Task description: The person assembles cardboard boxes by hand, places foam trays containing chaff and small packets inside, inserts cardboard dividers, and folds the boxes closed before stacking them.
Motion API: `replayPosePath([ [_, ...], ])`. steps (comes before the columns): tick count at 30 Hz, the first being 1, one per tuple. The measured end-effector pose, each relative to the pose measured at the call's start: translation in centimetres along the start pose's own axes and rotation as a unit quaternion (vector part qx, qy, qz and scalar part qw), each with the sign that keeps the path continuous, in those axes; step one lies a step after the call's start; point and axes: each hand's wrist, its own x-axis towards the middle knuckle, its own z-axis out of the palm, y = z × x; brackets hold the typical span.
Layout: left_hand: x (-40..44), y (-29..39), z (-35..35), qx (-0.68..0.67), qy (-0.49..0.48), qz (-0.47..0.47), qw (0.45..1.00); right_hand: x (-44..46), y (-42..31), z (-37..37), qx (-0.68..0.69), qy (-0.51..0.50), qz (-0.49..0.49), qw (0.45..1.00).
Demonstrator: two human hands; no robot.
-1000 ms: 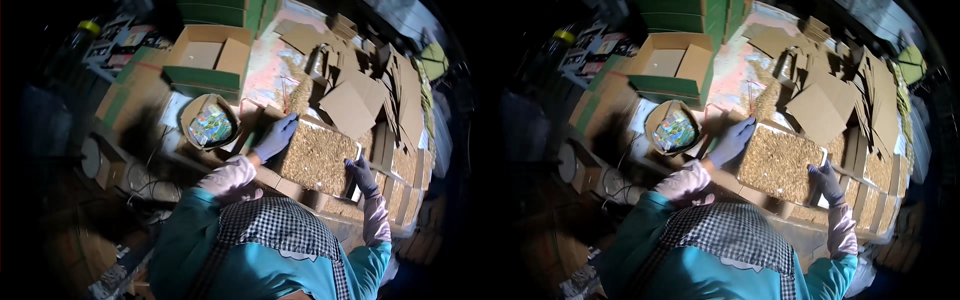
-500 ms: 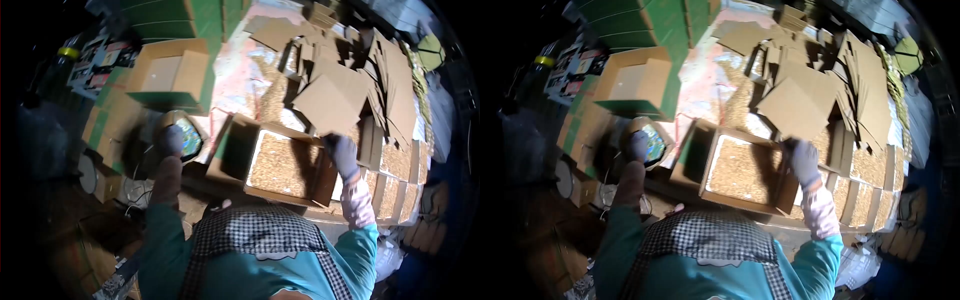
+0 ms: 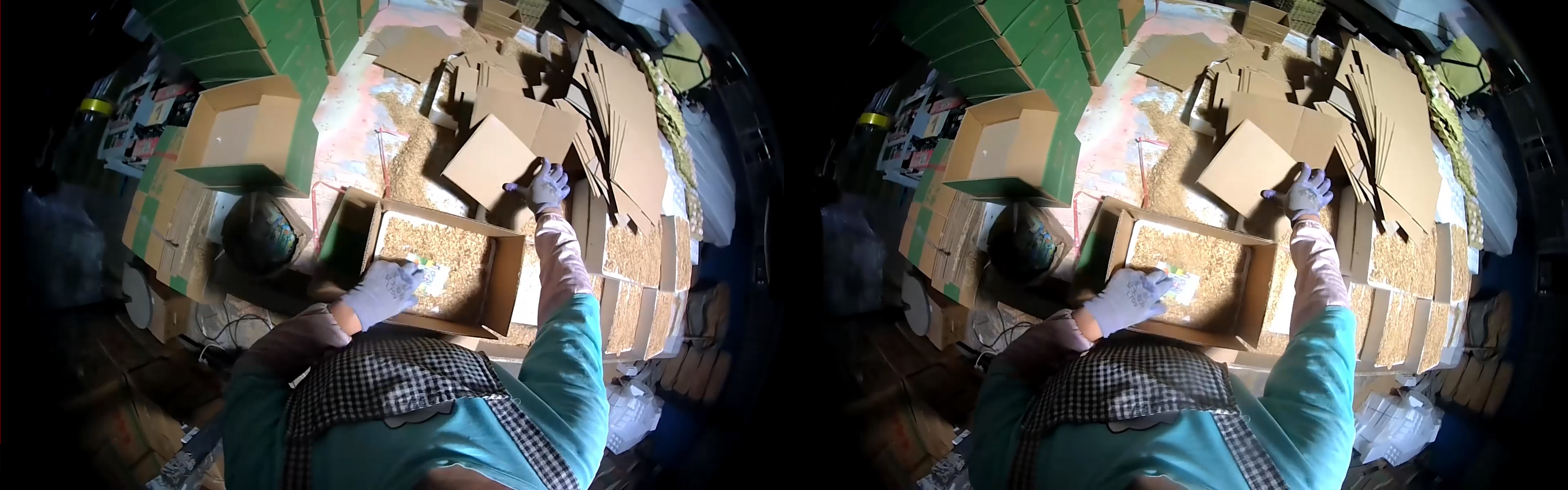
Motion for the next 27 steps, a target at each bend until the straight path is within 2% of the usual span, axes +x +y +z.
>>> replayPosePath([
  [1, 0.4, -0.5, -0.1, 0.069, -0.112, 0.073, 0.989, -0.1, 0.7, 0.1, 0.030, -0.010, 0.026, 0.999],
  [2, 0.3, -0.6, -0.2, 0.071, -0.108, 0.078, 0.989, -0.2, 1.3, 0.6, 0.060, -0.019, 0.052, 0.997],
  [3, -0.2, -0.3, -1.0, -0.010, 0.011, 0.058, 0.998, 0.4, 3.3, 2.6, 0.208, -0.042, 0.048, 0.976],
  [4, -0.8, 0.0, -1.6, -0.093, 0.127, 0.035, 0.987, 0.0, 3.9, 2.3, 0.207, -0.054, 0.026, 0.976],
  [5, -1.1, -0.2, -2.1, -0.108, 0.142, 0.037, 0.983, -0.4, 4.4, 1.8, 0.207, -0.049, -0.006, 0.977],
  [6, -1.3, -0.7, -2.8, -0.016, 0.168, 0.106, 0.980, -0.8, 4.6, 1.2, 0.208, -0.043, -0.040, 0.976],
  [8, -2.0, -0.6, -4.7, -0.128, 0.194, -0.011, 0.973, -2.2, 6.1, -0.8, 0.330, -0.086, -0.072, 0.937],
  [9, -2.2, -1.3, -4.4, -0.198, 0.289, -0.029, 0.936, -4.3, 6.1, -2.9, 0.445, -0.007, -0.122, 0.887],
  [10, -2.6, -1.2, -5.9, -0.227, 0.352, -0.072, 0.905, -7.3, 5.0, -7.6, 0.418, 0.096, -0.168, 0.888],
  [11, -2.8, -2.0, -6.3, -0.208, 0.417, -0.100, 0.879, -11.0, 3.1, -12.1, 0.443, 0.148, -0.179, 0.866],
  [12, -3.1, -2.7, -6.5, -0.189, 0.478, -0.128, 0.848, -13.7, 3.0, -12.8, 0.422, 0.155, -0.271, 0.851],
  [13, -3.5, -2.3, -7.9, -0.171, 0.486, -0.123, 0.848, -16.1, 1.3, -13.4, 0.317, 0.226, -0.430, 0.815],
  [14, -3.9, -1.9, -9.5, -0.154, 0.493, -0.114, 0.849, -19.3, 0.2, -12.4, 0.296, 0.120, -0.460, 0.828],
  [15, -3.6, -1.8, -9.9, -0.097, 0.489, -0.013, 0.867, -20.9, -0.4, -13.3, 0.130, 0.037, -0.527, 0.839],
  [16, -3.4, -1.1, -10.1, -0.057, 0.400, 0.029, 0.914, -21.8, -0.3, -12.0, 0.056, -0.096, -0.508, 0.854],
  [18, -1.8, 0.7, -8.2, -0.026, 0.232, 0.082, 0.969, -21.3, 0.0, -9.8, 0.059, -0.183, -0.538, 0.821],
  [20, -0.9, 0.2, -1.8, 0.105, -0.006, 0.043, 0.994, -21.6, -0.7, -9.6, 0.061, -0.245, -0.517, 0.818],
  [21, -0.8, 0.8, -1.9, 0.105, -0.006, 0.042, 0.994, -21.1, -1.3, -9.9, 0.039, -0.310, -0.514, 0.799],
  [22, -0.6, 1.1, -2.2, 0.084, -0.093, 0.013, 0.992, -21.0, -2.5, -11.6, 0.005, -0.372, -0.497, 0.784],
  [23, -0.3, 1.2, -2.7, 0.065, -0.179, -0.014, 0.982, -21.1, -1.5, -11.0, 0.041, -0.266, -0.537, 0.799],
  [24, -0.8, 0.6, -3.7, 0.070, -0.181, -0.012, 0.981, -21.4, 0.0, -10.3, 0.078, -0.158, -0.568, 0.804],
  [25, -1.9, -0.8, -5.1, 0.027, -0.011, 0.061, 0.998, -21.6, 1.1, -12.6, 0.194, -0.170, -0.475, 0.841],
  [26, -3.1, -2.0, -6.1, -0.019, 0.161, 0.128, 0.978, -21.6, 2.2, -15.1, 0.302, -0.181, -0.375, 0.857],
  [27, -3.9, -2.9, -6.7, -0.158, 0.171, 0.014, 0.972, -21.7, 3.6, -15.0, 0.454, -0.133, -0.226, 0.852],
])
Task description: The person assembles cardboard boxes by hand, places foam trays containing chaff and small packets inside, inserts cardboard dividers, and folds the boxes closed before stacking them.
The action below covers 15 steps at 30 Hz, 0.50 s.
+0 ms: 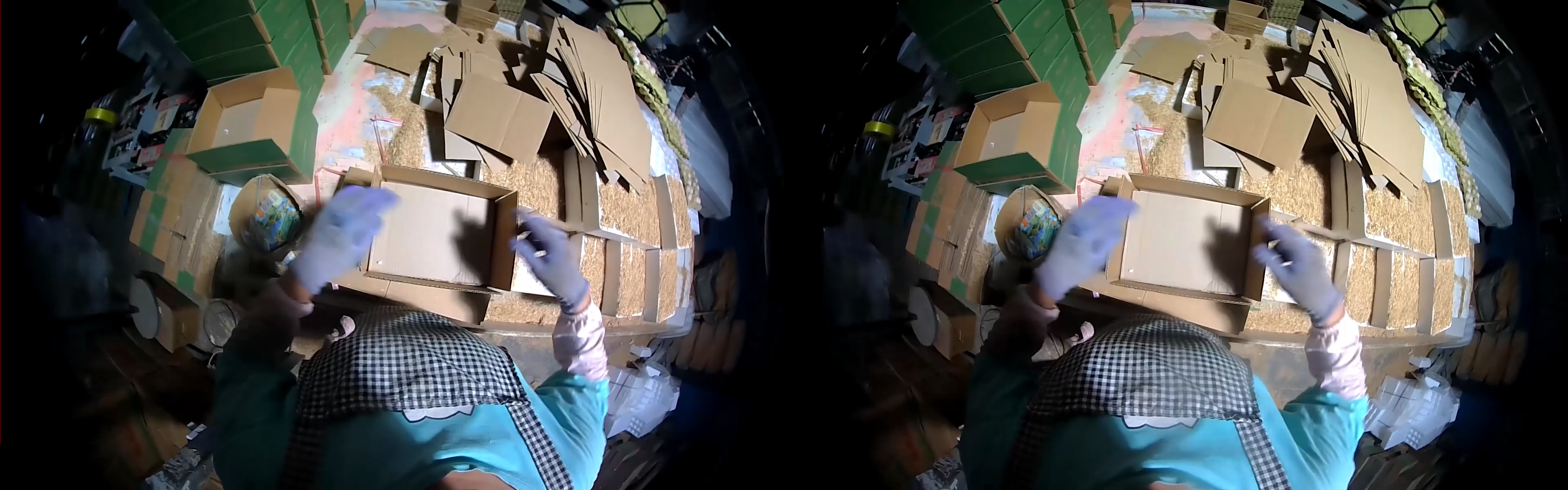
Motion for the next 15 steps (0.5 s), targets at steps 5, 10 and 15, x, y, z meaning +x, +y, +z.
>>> replayPosePath([
  [5, -2.3, -8.2, 7.8, -0.428, -0.107, -0.386, 0.810, 1.9, 4.8, 6.4, -0.150, -0.080, -0.012, 0.985],
  [10, -2.1, -6.6, 12.8, -0.302, 0.002, -0.365, 0.881, 1.6, 7.7, 8.4, -0.194, 0.082, -0.012, 0.977],
  [15, -3.7, -9.7, 11.4, -0.403, -0.020, -0.306, 0.862, 1.3, 9.0, 12.8, 0.383, 0.020, 0.173, 0.907],
])
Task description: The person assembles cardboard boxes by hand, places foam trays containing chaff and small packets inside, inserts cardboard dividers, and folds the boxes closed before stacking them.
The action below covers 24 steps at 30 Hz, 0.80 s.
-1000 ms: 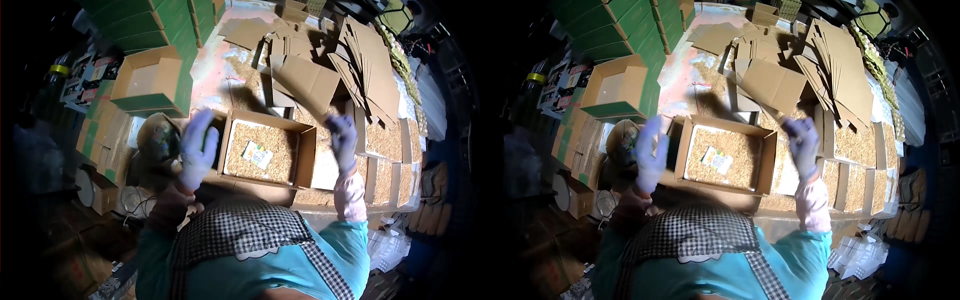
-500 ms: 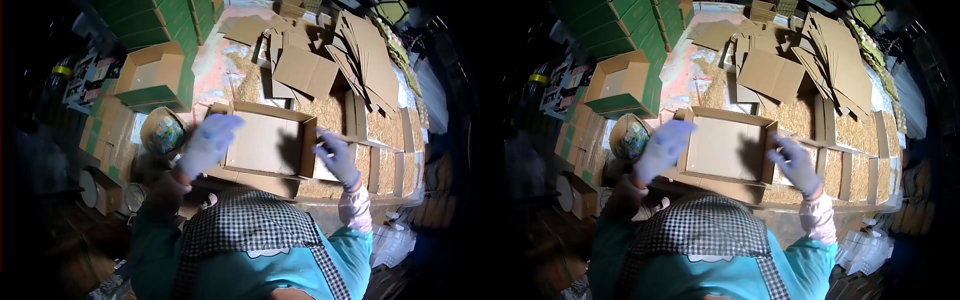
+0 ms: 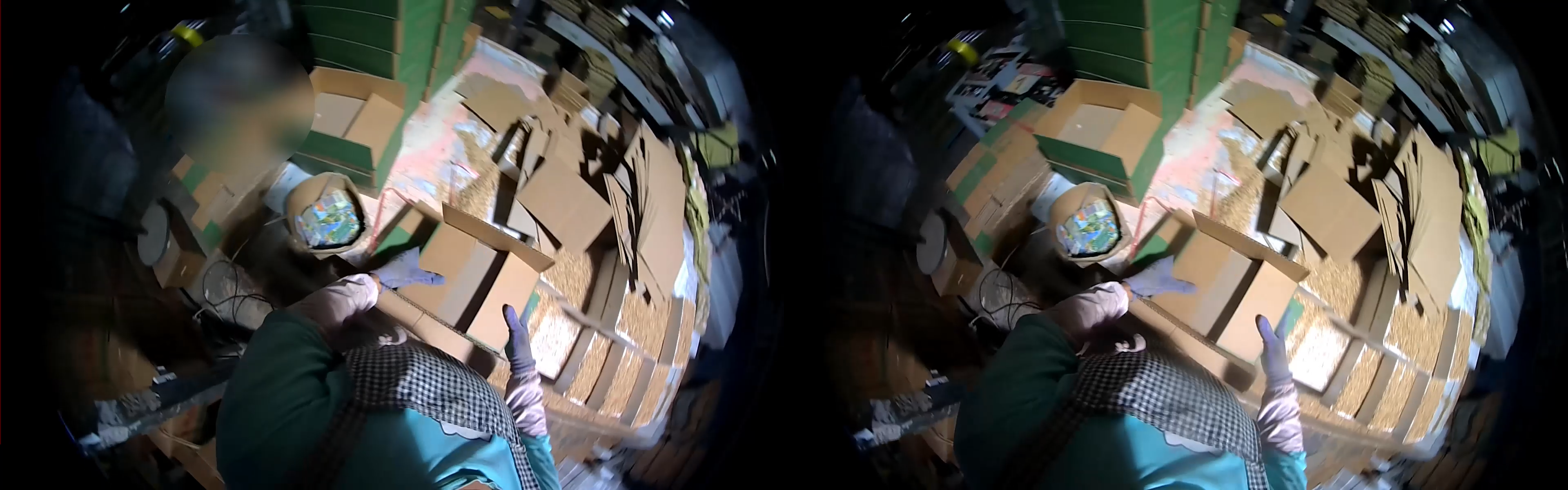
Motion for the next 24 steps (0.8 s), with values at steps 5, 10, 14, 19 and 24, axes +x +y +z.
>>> replayPosePath([
  [5, -1.8, 8.7, -7.8, -0.047, 0.038, 0.170, 0.984, 1.3, -6.4, 6.4, 0.175, 0.052, 0.001, 0.983],
  [10, -5.1, 11.4, -28.0, 0.163, 0.560, 0.196, 0.789, 11.2, -9.2, 14.1, 0.125, 0.141, -0.217, 0.958],
  [14, -4.9, 3.6, -37.3, 0.188, 0.272, 0.073, 0.941, 19.2, -12.0, 21.6, 0.093, -0.036, -0.251, 0.963],
  [19, -4.7, 3.6, -35.4, 0.129, 0.318, 0.012, 0.939, 26.4, -11.5, 32.3, 0.162, -0.234, -0.067, 0.956],
  [24, -3.5, 3.6, -33.7, -0.090, 0.348, 0.177, 0.916, 28.4, -11.6, 34.5, -0.024, -0.247, -0.170, 0.954],
])
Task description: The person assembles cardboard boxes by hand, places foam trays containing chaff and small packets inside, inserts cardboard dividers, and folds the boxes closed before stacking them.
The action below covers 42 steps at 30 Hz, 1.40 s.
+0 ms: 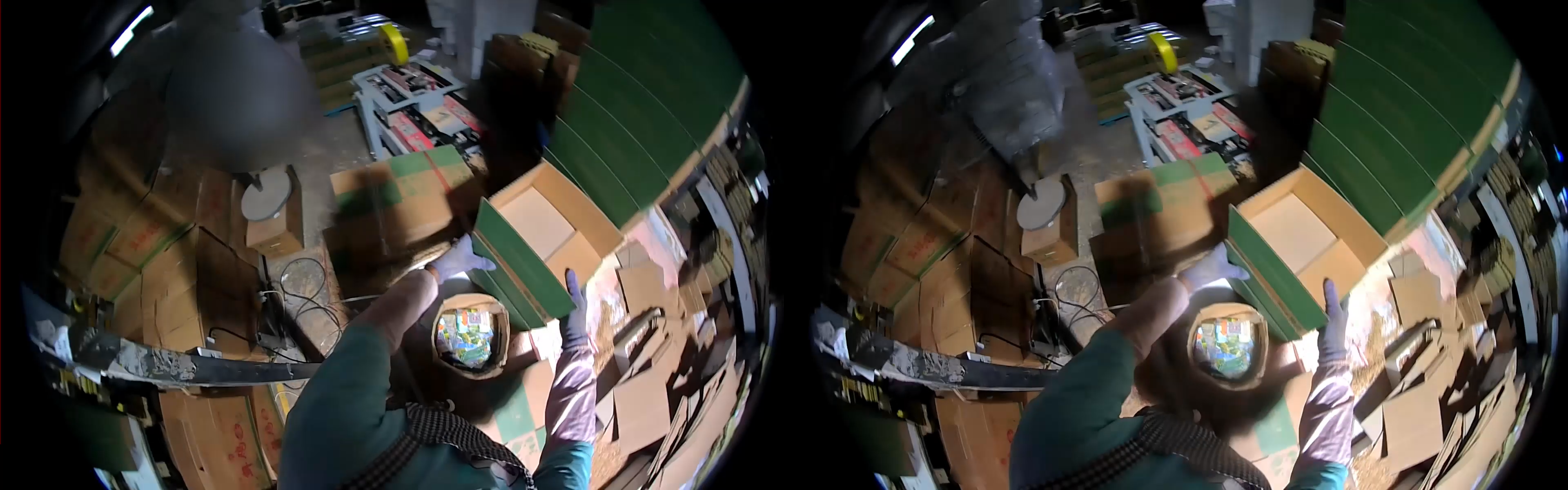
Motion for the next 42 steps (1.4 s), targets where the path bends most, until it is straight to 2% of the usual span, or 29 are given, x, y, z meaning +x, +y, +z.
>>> replayPosePath([
  [1, -0.1, -0.1, -0.1, -0.053, -0.023, -0.046, 0.997, -0.7, -0.4, -0.5, -0.154, 0.024, -0.049, 0.987],
  [2, -0.5, -0.3, 0.0, -0.009, 0.013, -0.032, 0.999, -2.0, -0.7, -1.0, -0.338, 0.102, -0.085, 0.932],
  [3, -1.3, -1.1, 0.1, 0.085, 0.080, 0.013, 0.993, -3.5, -1.6, -1.1, -0.505, 0.192, -0.089, 0.837],
  [4, -2.7, -0.4, 1.0, 0.192, 0.132, 0.076, 0.969, -6.3, -2.6, -2.4, -0.457, 0.181, -0.172, 0.854],
  [6, -7.6, 4.2, 4.6, 0.417, 0.245, 0.190, 0.855, -14.6, -2.4, -6.8, -0.141, 0.156, -0.032, 0.977],
  [7, -10.7, 5.9, 6.8, 0.219, 0.061, 0.114, 0.967, -19.8, -2.3, -8.5, -0.097, 0.188, 0.024, 0.977],
  [8, -12.9, 5.5, 9.9, 0.297, -0.025, 0.210, 0.931, -25.7, -1.8, -10.1, -0.052, 0.219, 0.082, 0.971],
  [9, -16.2, 2.2, 12.8, 0.275, -0.188, 0.171, 0.927, -32.7, 0.3, -13.1, -0.220, 0.235, 0.118, 0.940],
  [10, -19.2, 2.7, 14.7, 0.336, -0.329, 0.162, 0.867, -38.2, 1.9, -13.9, -0.371, 0.254, 0.175, 0.876],
  [11, -21.7, -0.6, 15.8, 0.436, -0.355, 0.201, 0.802, -43.7, 3.6, -14.8, -0.505, 0.259, 0.240, 0.788],
  [12, -24.3, -6.9, 16.9, 0.522, -0.377, 0.249, 0.724, -47.8, 3.9, -14.2, -0.506, 0.232, 0.290, 0.778],
  [13, -25.1, -9.6, 17.2, 0.561, -0.341, 0.272, 0.704, -51.4, 3.7, -13.2, -0.508, 0.202, 0.339, 0.766],
  [15, -27.0, -14.5, 17.8, 0.636, -0.264, 0.305, 0.657, -55.7, 9.0, -12.5, -0.348, 0.236, 0.233, 0.877],
  [16, -25.7, -7.1, 19.3, 0.645, -0.410, 0.098, 0.637, -56.6, 10.2, -11.7, -0.310, 0.283, 0.183, 0.889],
  [17, -25.6, -7.5, 19.1, 0.641, -0.392, 0.114, 0.650, -57.5, 11.2, -10.7, -0.273, 0.324, 0.129, 0.896],
  [18, -25.3, -6.8, 19.2, 0.655, -0.423, 0.091, 0.620, -55.4, 7.9, -9.9, -0.239, 0.325, 0.132, 0.905],
  [21, -25.2, -7.0, 18.0, 0.632, -0.444, 0.111, 0.625, -57.8, 10.0, -10.2, -0.449, 0.291, 0.137, 0.834],
  [23, -24.8, -8.4, 16.8, 0.576, -0.423, 0.194, 0.672, -57.5, 7.8, -9.9, -0.458, 0.245, 0.119, 0.846],
  [24, -24.4, -7.8, 16.8, 0.574, -0.431, 0.201, 0.667, -57.2, 7.1, -9.8, -0.445, 0.242, 0.120, 0.854],
  [25, -23.9, -6.1, 17.1, 0.550, -0.471, 0.084, 0.685, -57.0, 6.7, -9.7, -0.388, 0.282, 0.120, 0.869],
  [26, -23.7, -4.8, 17.5, 0.526, -0.475, 0.037, 0.705, -56.7, 6.1, -9.7, -0.388, 0.290, 0.121, 0.867],
  [28, -23.5, -2.3, 18.3, 0.475, -0.471, -0.056, 0.741, -55.5, 2.4, -9.7, -0.179, 0.337, 0.116, 0.917],
  [30, -23.8, -1.6, 18.4, 0.602, -0.453, 0.202, 0.626, -54.6, 0.7, -10.3, -0.402, 0.247, 0.120, 0.874],
  [31, -24.1, -2.3, 18.2, 0.602, -0.456, 0.202, 0.624, -54.6, 1.3, -10.3, -0.442, 0.236, 0.155, 0.852],
  [32, -24.4, -3.9, 17.9, 0.620, -0.459, 0.170, 0.613, -54.6, 2.6, -10.5, -0.481, 0.223, 0.188, 0.827],
  [35, -24.1, -6.2, 16.6, 0.662, -0.432, 0.104, 0.603, -55.8, 6.7, -9.7, -0.551, 0.173, 0.127, 0.806],
  [38, -24.0, -7.3, 16.0, 0.582, -0.354, 0.090, 0.727, -55.5, 7.6, -8.4, -0.548, 0.246, 0.109, 0.792],
  [39, -23.9, -7.5, 15.9, 0.578, -0.329, 0.070, 0.743, -55.8, 8.3, -8.7, -0.556, 0.240, 0.094, 0.790],
  [42, -24.4, -6.6, 17.3, 0.662, -0.323, -0.023, 0.676, -56.0, 9.4, -8.7, -0.559, 0.265, 0.094, 0.780],
])
